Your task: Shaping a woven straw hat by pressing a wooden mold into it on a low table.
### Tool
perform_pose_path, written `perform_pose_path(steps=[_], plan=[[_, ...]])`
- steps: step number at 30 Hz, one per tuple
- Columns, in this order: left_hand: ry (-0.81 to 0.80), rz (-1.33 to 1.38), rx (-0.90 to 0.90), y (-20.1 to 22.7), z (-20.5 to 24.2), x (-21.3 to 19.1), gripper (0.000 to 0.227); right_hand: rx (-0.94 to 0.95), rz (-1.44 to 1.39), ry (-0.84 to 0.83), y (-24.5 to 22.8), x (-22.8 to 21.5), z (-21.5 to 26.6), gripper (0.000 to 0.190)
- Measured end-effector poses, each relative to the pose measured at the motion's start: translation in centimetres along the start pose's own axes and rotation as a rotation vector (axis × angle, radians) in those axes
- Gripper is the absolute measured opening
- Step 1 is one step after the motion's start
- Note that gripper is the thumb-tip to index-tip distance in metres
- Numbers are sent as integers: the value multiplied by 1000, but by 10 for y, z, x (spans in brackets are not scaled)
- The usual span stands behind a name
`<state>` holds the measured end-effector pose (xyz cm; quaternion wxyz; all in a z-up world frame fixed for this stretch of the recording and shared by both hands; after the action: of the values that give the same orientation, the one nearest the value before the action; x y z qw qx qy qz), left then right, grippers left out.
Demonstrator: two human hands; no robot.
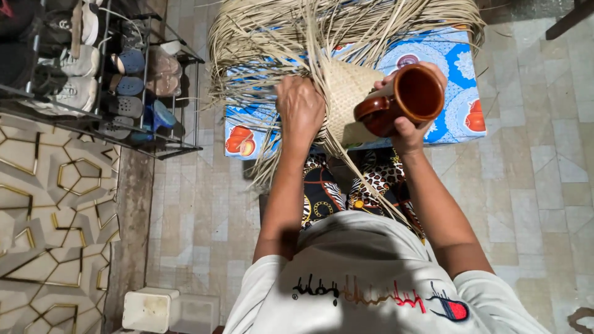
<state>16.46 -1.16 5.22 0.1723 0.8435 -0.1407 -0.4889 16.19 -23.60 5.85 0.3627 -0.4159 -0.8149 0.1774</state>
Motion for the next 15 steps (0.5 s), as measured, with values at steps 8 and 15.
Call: perform_pose_path(steps=[8,15], plan=[[-173,379,-413,-21,0,27,26,-146,278,-137,-8,14,1,113],[123,689,-398,-37,14,39,38,-249,359,-122,11,-9,51,117]])
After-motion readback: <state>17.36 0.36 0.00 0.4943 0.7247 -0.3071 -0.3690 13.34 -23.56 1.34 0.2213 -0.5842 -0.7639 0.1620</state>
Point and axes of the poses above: each hand's wrist, its own z-axis away from the middle knuckle, its own x-axis out of the palm, y = z × x, the point moved 9 cm from there along -z, towards the middle knuckle, and after that the axes turned 3 degrees about -x, right-handed, at the moved point
